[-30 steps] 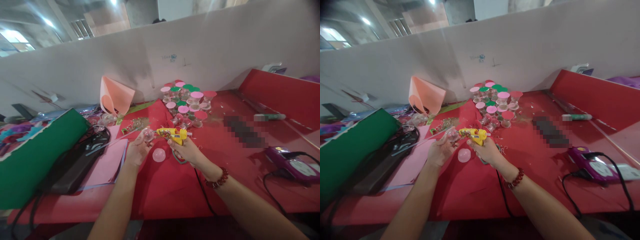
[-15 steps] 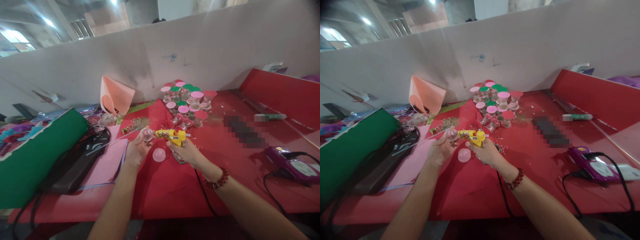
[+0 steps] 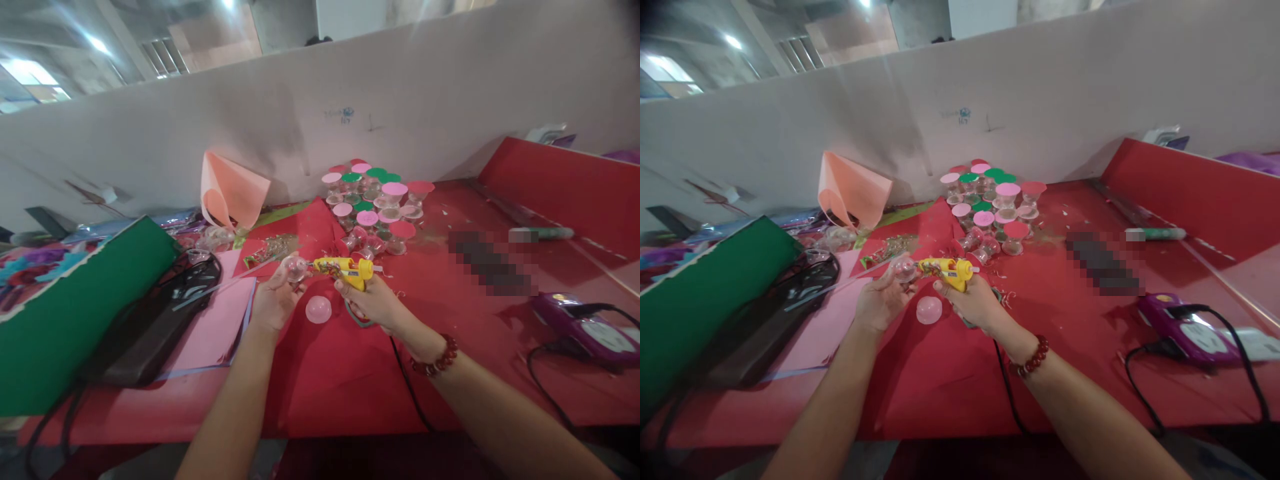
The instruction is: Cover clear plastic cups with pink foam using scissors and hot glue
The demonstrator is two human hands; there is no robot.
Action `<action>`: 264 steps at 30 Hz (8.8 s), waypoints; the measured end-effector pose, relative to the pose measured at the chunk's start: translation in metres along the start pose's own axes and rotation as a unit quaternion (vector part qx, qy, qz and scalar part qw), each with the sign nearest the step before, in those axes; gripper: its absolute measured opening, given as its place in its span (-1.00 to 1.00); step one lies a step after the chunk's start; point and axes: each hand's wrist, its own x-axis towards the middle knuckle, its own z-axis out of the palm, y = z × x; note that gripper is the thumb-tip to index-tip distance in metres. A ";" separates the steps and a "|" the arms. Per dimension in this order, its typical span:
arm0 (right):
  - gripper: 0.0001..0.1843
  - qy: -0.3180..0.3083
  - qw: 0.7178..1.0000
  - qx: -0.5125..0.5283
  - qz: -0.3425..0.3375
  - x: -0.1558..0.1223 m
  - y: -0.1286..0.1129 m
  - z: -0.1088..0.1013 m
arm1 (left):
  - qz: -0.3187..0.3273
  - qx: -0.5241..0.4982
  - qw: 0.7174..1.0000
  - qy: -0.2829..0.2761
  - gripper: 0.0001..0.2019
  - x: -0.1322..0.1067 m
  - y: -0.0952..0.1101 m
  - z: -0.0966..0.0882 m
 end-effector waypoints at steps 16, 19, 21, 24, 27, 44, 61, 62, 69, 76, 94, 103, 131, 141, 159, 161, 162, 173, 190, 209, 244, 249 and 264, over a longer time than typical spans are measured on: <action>-0.58 -0.002 0.999 0.038 -0.015 0.000 0.000 0.001 | -0.001 0.022 1.000 0.004 -0.59 -0.001 -0.004 0.003; -0.57 -0.009 0.999 0.035 -0.015 0.000 0.000 0.001 | 0.003 0.029 1.000 -0.002 -0.60 -0.001 -0.004 0.002; -0.58 -0.010 0.999 0.028 -0.011 -0.001 -0.001 0.001 | 0.005 0.028 1.000 -0.005 -0.59 0.000 -0.005 0.002; -0.60 -0.013 1.000 0.016 -0.004 -0.002 -0.003 0.001 | 0.005 0.023 1.000 -0.002 -0.58 0.000 -0.005 0.001; -0.59 -0.027 1.000 0.011 -0.008 -0.003 -0.003 0.001 | 0.009 0.013 1.000 0.008 -0.57 0.000 -0.005 0.001; -0.64 -0.009 1.000 -0.029 0.006 -0.001 -0.001 -0.002 | 0.014 -0.014 0.999 0.028 -0.58 0.000 -0.002 0.003; -0.57 -0.007 1.000 0.008 -0.021 0.002 0.001 -0.004 | 0.005 0.024 1.000 0.004 -0.57 -0.003 -0.003 0.005; -0.57 -0.008 1.000 0.009 -0.019 0.001 0.000 -0.004 | 0.007 0.023 1.000 0.004 -0.57 -0.002 -0.003 0.005; -0.63 -0.015 1.000 0.008 -0.003 -0.003 -0.007 -0.001 | 0.010 0.016 1.000 0.009 -0.58 0.000 -0.005 0.003; -0.59 -0.031 0.999 -0.009 -0.016 -0.002 -0.005 -0.003 | 0.016 0.028 0.999 0.012 -0.51 0.001 -0.005 0.000; -0.65 0.188 0.763 -0.618 -0.029 -0.038 0.039 -0.131 | 0.118 0.053 0.990 0.061 -0.76 -0.003 0.005 0.009; -0.64 0.187 0.736 -0.644 -0.089 -0.045 0.005 -0.105 | 0.190 0.193 0.963 -0.001 -0.32 -0.037 0.014 0.024; -0.31 -0.049 0.911 -0.318 -0.258 0.008 0.005 0.010 | 0.308 0.701 0.627 -0.143 -0.21 -0.041 0.006 -0.003; -0.35 -0.053 0.910 -0.319 -0.259 0.010 0.009 0.009 | 0.278 0.710 0.631 -0.141 -0.32 -0.040 0.008 -0.001; -0.36 -0.052 0.915 -0.327 -0.229 0.009 0.008 0.007 | 0.272 0.721 0.622 -0.140 -0.41 -0.033 0.009 -0.006; -0.15 -0.068 0.918 -0.323 -0.218 0.009 0.007 0.005 | 0.249 0.711 0.644 -0.134 -0.13 -0.029 0.012 -0.010; -0.03 -0.077 0.921 -0.318 -0.212 0.009 0.007 0.004 | 0.235 0.706 0.655 -0.130 -0.03 -0.027 0.012 -0.012; -0.02 -0.048 0.911 -0.333 -0.238 0.011 0.014 0.006 | 0.176 0.723 0.654 -0.138 -0.22 -0.007 -0.004 -0.026; -0.49 0.040 0.961 -0.116 -0.246 0.021 0.007 -0.004 | 0.162 0.616 0.767 -0.083 -0.63 -0.001 0.000 0.016; -0.45 0.016 0.969 -0.007 -0.245 0.011 -0.010 -0.018 | 0.235 0.444 0.861 -0.075 -0.48 -0.013 -0.001 0.040; -0.27 -0.047 0.974 0.154 -0.161 0.023 -0.002 -0.021 | 0.215 0.361 0.906 -0.044 -0.47 -0.007 -0.014 0.038; 0.04 -0.053 0.963 0.059 -0.257 0.024 0.003 -0.022 | 0.066 0.118 0.987 -0.089 -0.44 -0.002 -0.016 0.034; -0.46 0.040 0.917 -0.118 -0.379 0.021 0.014 0.001 | -0.063 -0.004 0.984 -0.164 -0.16 -0.012 -0.024 0.035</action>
